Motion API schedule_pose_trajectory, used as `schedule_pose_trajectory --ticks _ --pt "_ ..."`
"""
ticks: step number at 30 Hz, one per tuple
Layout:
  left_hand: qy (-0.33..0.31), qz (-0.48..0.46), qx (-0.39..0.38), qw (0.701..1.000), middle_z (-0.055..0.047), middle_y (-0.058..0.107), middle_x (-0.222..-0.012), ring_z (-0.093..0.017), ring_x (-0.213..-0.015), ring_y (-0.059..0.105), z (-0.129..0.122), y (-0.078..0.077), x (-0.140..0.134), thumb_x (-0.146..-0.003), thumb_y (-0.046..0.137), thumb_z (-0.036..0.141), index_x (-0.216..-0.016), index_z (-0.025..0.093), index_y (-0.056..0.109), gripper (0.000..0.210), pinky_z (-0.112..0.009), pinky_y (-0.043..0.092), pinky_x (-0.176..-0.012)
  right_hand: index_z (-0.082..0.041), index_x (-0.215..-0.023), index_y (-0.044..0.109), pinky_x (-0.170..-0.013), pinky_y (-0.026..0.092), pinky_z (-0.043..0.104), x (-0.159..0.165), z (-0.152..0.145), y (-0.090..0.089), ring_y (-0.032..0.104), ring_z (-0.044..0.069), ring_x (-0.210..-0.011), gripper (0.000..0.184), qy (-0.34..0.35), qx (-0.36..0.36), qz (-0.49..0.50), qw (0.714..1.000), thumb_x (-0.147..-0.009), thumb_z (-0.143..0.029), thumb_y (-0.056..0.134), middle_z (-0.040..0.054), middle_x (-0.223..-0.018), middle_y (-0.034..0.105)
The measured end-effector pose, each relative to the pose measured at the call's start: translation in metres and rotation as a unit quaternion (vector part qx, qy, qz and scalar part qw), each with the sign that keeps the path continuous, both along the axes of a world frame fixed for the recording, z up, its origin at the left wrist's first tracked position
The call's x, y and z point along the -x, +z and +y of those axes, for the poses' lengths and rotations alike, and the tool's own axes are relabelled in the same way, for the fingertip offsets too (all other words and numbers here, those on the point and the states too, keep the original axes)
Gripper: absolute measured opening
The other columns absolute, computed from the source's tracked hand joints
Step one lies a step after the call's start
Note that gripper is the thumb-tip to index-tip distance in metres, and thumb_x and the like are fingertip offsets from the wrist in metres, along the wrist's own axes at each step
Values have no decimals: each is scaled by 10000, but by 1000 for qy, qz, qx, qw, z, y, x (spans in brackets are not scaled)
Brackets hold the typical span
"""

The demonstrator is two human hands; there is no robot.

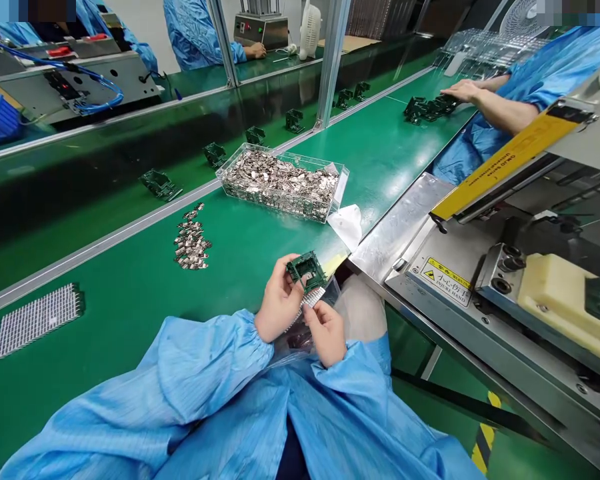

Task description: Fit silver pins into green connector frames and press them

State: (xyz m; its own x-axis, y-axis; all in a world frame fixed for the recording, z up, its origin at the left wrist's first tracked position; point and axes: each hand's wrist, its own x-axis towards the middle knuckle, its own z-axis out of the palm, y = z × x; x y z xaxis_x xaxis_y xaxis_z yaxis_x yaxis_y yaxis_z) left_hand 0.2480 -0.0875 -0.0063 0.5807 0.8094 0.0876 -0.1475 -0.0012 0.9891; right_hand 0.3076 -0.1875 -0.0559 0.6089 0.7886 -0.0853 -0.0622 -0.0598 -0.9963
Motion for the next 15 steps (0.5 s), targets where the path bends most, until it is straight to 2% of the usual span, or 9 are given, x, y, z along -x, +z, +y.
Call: schedule_pose_trajectory --ticks 4,8,12,15 --pt "5 16 -56 998 -64 615 -1043 -158 -893 611 0 -3 4 -892 606 430 -1195 190 482 406 -273 527 -804 -187 -644 556 -532 387 255 3 4 -8 489 140 -543 465 -20 -10 -42 999 -913 -563 506 -2 -570 541" --pt "-5 29 -86 996 -55 620 -1061 -135 -853 604 2 -6 4 -925 569 331 -1226 194 487 340 -245 508 -778 -198 -645 563 -590 388 279 -1 2 -19 482 156 -604 448 -12 -19 -99 995 -923 -539 477 7 -620 525" --pt "-11 32 -91 995 -56 617 -1080 -138 -878 605 6 -8 2 -923 565 298 -1244 196 478 347 -248 506 -799 -210 -608 590 -611 397 291 -11 1 -32 503 167 -623 421 46 -6 -137 990 -884 -520 522 19 -637 559" --pt "-25 38 -79 996 -47 617 -1006 -138 -838 597 9 -7 2 -926 558 324 -1239 192 478 349 -253 517 -778 -217 -541 614 -510 365 269 -18 -2 -38 507 154 -508 373 110 29 -144 983 -831 -451 615 4 -536 577"
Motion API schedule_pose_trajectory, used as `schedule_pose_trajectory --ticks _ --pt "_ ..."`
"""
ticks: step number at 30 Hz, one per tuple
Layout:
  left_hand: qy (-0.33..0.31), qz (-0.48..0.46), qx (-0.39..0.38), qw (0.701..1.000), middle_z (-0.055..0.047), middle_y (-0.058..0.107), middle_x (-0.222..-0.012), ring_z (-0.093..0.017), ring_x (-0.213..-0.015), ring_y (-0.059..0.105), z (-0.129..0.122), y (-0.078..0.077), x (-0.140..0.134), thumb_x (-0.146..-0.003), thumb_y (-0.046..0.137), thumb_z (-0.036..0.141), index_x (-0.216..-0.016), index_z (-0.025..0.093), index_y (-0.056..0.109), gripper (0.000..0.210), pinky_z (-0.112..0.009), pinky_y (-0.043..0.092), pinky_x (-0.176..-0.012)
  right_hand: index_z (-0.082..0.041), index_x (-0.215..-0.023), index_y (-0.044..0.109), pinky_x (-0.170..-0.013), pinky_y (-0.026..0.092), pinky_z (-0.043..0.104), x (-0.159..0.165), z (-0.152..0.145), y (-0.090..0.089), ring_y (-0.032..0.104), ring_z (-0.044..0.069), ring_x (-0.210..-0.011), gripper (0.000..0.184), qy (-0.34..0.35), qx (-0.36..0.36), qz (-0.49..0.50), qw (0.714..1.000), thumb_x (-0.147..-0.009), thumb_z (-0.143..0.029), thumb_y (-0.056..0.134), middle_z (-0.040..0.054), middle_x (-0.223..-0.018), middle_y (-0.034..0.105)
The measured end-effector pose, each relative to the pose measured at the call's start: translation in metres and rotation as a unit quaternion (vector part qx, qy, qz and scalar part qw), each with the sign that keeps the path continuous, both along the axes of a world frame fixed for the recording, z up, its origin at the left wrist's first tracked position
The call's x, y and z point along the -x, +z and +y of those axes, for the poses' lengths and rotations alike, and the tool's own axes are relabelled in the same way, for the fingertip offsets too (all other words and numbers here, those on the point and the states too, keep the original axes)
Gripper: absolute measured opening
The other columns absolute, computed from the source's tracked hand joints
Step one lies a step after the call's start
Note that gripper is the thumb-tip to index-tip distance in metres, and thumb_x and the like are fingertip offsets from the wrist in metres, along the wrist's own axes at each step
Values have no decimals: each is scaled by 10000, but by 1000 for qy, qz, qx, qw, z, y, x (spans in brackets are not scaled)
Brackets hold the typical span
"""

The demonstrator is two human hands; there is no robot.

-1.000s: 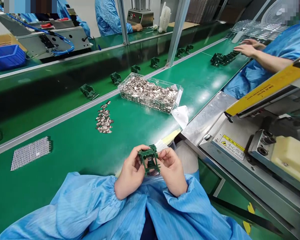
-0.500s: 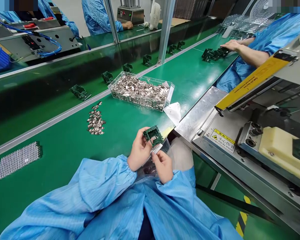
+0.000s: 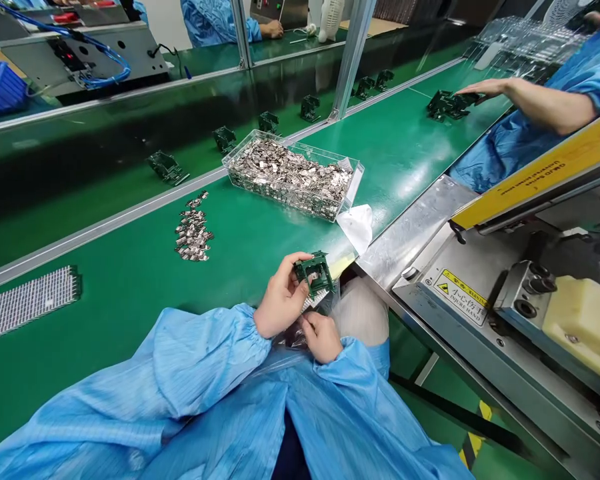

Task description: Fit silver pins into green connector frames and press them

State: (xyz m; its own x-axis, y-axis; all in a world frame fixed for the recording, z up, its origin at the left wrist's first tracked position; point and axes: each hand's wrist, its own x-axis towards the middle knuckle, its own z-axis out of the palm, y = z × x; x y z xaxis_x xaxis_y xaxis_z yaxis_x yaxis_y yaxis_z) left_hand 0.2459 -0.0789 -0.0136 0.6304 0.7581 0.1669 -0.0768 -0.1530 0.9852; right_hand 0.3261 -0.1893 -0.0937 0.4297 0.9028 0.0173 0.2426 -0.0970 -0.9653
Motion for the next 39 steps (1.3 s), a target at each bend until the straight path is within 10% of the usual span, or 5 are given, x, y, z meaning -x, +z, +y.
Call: schedule_pose_trajectory --ticks 7,13,23,32,39 --pt "-38 -38 88 995 -49 603 -1017 -162 -881 610 -1 5 5 -905 590 405 -1223 213 456 395 -273 558 -746 -227 -702 735 -496 422 269 -23 -23 50 575 168 -508 192 7 53 -22 998 -823 -370 691 4 -588 670" --pt "-34 9 22 999 -63 617 -1022 -170 -875 609 -6 7 12 -938 541 375 -1256 206 480 365 -266 513 -756 -256 -909 739 -686 488 324 -34 -14 104 599 196 -758 93 -86 -95 -98 987 -879 -248 651 35 -830 639" --pt "-77 18 -8 997 -48 665 -862 -181 -795 658 -10 12 18 -948 472 240 -1277 200 443 333 -276 498 -680 -239 -787 685 -857 495 391 -13 14 103 587 241 -994 83 -174 -113 -182 961 -843 -300 683 73 -1033 590" --pt "-68 39 -59 995 0 568 -723 -110 -539 454 -11 9 19 -950 487 289 -1255 194 487 319 -222 359 -500 -199 -701 594 -751 501 316 -14 17 96 602 224 -950 199 -163 -106 -21 981 -795 -329 712 88 -1025 610" --pt "-91 51 14 995 -84 651 -990 -182 -847 631 -13 24 25 -943 517 320 -1260 186 468 348 -267 518 -717 -260 -1267 561 -916 500 386 -31 -11 108 505 283 -1254 460 -28 -143 9 989 -829 -235 701 108 -1376 516"
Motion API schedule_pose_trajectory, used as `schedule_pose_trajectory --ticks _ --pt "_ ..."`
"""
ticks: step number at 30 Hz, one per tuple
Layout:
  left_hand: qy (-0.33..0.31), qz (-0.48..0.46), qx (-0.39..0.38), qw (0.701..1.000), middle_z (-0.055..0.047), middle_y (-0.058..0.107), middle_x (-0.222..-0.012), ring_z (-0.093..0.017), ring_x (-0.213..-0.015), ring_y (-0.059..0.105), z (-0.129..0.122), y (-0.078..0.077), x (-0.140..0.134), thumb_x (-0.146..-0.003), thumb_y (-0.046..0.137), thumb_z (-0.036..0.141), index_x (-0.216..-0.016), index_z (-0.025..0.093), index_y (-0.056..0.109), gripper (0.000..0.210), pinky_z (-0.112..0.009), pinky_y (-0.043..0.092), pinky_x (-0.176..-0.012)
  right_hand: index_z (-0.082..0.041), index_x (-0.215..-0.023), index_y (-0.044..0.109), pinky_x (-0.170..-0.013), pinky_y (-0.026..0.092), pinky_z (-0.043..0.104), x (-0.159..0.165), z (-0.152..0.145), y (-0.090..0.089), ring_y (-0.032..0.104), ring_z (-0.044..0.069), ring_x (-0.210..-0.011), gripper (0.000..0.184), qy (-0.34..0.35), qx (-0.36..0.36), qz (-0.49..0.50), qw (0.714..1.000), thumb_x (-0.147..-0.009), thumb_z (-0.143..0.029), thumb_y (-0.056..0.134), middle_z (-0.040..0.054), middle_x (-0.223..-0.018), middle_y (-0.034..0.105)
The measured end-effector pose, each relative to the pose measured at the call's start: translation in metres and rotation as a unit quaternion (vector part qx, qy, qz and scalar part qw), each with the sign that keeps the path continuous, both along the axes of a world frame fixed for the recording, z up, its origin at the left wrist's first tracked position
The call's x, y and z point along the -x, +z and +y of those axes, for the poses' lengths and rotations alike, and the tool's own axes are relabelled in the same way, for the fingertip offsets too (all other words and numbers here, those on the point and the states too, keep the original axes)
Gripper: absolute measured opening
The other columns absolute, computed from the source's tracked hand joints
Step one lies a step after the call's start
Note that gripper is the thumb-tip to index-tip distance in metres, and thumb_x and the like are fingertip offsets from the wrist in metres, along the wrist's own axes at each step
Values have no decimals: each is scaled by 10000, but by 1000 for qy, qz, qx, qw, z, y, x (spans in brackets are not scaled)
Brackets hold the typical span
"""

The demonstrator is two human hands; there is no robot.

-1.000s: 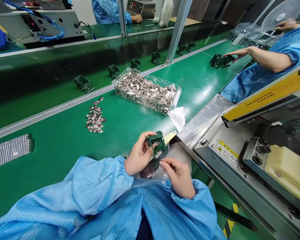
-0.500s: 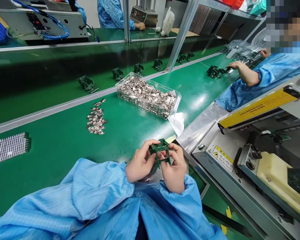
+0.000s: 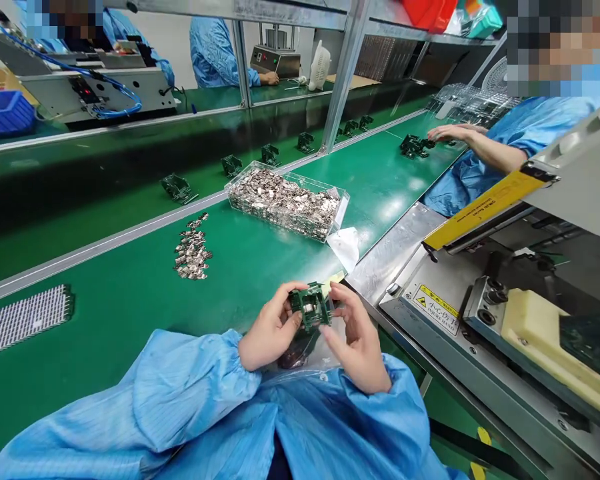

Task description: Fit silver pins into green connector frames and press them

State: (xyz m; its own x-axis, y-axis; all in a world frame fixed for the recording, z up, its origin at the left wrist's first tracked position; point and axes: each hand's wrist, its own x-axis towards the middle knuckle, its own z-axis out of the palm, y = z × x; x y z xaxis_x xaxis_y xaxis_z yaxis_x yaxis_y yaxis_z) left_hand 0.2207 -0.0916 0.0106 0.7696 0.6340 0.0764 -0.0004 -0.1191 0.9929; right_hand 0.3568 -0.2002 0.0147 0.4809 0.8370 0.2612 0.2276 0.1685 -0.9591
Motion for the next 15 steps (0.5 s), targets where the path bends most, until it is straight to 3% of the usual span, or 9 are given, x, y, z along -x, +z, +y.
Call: schedule_pose_trajectory --ticks 3,6,8,10,11,13,15 --pt "-95 27 -1 995 -92 667 -1060 -173 -827 659 -8 29 2 -930 512 245 -1262 198 492 336 -257 546 -695 -302 -1433 446 -1015 453 420 -10 -24 17 496 290 -1274 741 52 -14 -111 992 -775 -218 778 87 -1405 519" --pt "-243 54 -44 968 -70 697 -1032 -164 -772 679 -8 65 -9 -903 548 203 -1335 242 489 437 -241 561 -653 -297 -1345 545 -975 486 415 -25 -57 33 601 278 -1113 650 45 -37 -117 991 -754 -307 815 76 -1220 641" --pt "-342 73 -81 933 -68 711 -1043 -184 -836 699 -4 85 -32 -890 595 234 -1407 258 428 544 -259 580 -698 -276 -1298 581 -942 511 423 -40 -86 39 613 287 -1087 599 -5 -48 -92 995 -755 -394 807 89 -1189 649" --pt "-376 74 -137 914 -80 703 -1119 -210 -958 693 -4 98 -69 -883 622 289 -1411 245 423 566 -304 583 -805 -261 -1303 572 -933 523 424 -57 -121 40 610 283 -1105 608 -128 -78 -77 986 -760 -417 797 96 -1208 638" --pt "-370 59 -174 911 -88 688 -1168 -222 -1022 678 -9 103 -91 -882 625 310 -1385 231 451 537 -330 570 -866 -260 -1313 561 -948 517 419 -66 -139 40 601 270 -1125 618 -215 -105 -70 968 -759 -392 801 88 -1231 627" --pt "-352 0 -251 901 -112 648 -1253 -247 -1137 628 -27 108 -140 -885 617 320 -1321 200 505 466 -378 521 -976 -261 -1315 551 -1012 477 427 -84 -174 39 576 242 -1170 645 -401 -171 -48 899 -730 -297 820 58 -1272 601" --pt "-347 -72 -314 881 -147 594 -1326 -269 -1244 558 -54 109 -190 -867 634 302 -1304 170 515 472 -405 455 -1065 -260 -1285 568 -1071 419 471 -102 -203 40 563 231 -1187 663 -539 -216 -24 814 -681 -221 839 30 -1270 593"
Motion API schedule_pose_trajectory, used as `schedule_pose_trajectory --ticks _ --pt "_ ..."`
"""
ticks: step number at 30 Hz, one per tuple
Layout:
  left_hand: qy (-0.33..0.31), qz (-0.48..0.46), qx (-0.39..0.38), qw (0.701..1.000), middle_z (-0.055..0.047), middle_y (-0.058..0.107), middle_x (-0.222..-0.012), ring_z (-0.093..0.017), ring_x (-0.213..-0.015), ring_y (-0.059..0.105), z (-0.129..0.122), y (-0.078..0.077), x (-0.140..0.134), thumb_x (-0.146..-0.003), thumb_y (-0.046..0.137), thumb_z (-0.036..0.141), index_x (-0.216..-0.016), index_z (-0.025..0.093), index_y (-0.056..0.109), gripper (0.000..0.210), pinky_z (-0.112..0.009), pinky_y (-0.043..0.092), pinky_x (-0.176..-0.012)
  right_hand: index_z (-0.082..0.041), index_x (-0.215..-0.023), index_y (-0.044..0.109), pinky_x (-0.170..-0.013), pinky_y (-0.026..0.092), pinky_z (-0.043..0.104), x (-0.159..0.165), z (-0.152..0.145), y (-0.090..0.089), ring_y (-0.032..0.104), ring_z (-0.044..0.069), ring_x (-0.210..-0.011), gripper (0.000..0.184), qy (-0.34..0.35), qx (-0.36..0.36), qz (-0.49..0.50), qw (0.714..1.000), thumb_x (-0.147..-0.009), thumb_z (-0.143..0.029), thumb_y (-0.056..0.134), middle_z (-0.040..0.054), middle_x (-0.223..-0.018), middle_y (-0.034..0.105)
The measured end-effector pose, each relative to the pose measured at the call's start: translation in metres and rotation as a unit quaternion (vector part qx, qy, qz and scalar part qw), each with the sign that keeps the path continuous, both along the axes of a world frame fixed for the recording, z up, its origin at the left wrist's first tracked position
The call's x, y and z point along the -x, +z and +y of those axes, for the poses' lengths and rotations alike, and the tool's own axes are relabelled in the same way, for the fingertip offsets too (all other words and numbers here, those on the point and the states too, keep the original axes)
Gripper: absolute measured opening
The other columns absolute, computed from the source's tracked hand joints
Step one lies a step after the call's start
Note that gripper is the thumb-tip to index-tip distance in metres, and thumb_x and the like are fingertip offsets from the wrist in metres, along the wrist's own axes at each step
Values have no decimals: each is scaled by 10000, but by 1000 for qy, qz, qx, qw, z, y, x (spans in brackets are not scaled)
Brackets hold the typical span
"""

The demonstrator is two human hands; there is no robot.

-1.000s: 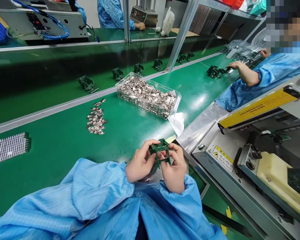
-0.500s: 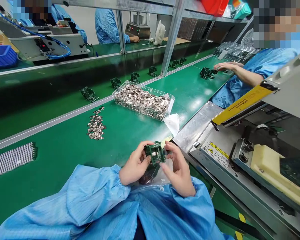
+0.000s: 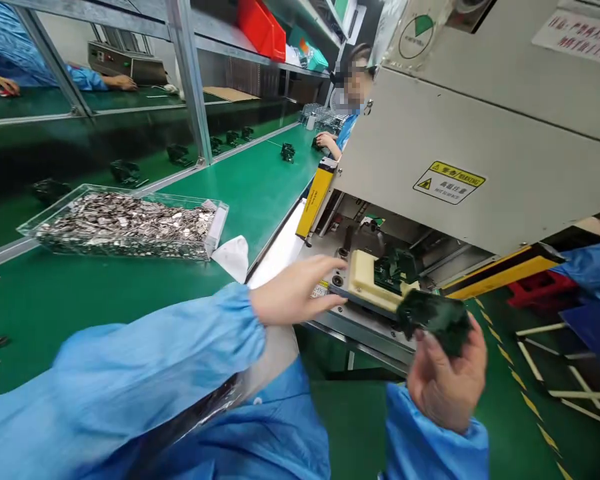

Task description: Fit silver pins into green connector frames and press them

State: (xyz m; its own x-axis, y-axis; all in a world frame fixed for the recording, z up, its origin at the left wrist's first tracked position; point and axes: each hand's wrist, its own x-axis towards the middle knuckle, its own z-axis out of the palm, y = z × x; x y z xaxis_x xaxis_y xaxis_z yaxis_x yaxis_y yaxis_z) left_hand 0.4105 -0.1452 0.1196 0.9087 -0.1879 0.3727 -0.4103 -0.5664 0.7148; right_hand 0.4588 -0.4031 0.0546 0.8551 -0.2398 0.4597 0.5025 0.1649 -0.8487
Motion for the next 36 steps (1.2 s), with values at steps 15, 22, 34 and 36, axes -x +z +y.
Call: schedule_pose_trajectory --ticks 15,22,34,36 --pt "26 97 182 978 -108 635 -1072 -234 -1004 624 -9 13 -46 -703 768 286 -1267 135 525 632 -364 541 -862 -206 -1273 542 -1059 437 529 -94 -16 47 609 307 -1159 684 81 347 -5 934 -696 -458 810 109 -1216 652" --pt "81 281 145 945 -81 601 -1140 -248 -1054 636 59 -30 61 -711 748 304 -1222 193 518 571 -400 531 -947 -203 -1317 509 -1065 441 497 -110 -4 53 582 321 -1209 712 184 456 17 871 -752 -581 720 124 -1264 637" --pt "-12 225 31 974 -112 459 -1430 -329 -1483 216 57 -89 30 -567 826 253 -1172 226 633 635 -400 354 -1143 -332 -1354 502 -867 563 531 -35 -114 -62 656 390 -1067 686 -211 350 265 873 -768 -679 589 167 -1161 676" --pt "-5 213 23 977 -121 456 -1440 -323 -1449 304 61 -91 25 -560 844 285 -1202 214 630 681 -381 324 -1158 -415 -1375 422 -732 597 521 -27 -124 -80 671 386 -1019 621 -233 359 238 872 -825 -692 503 162 -1159 667"
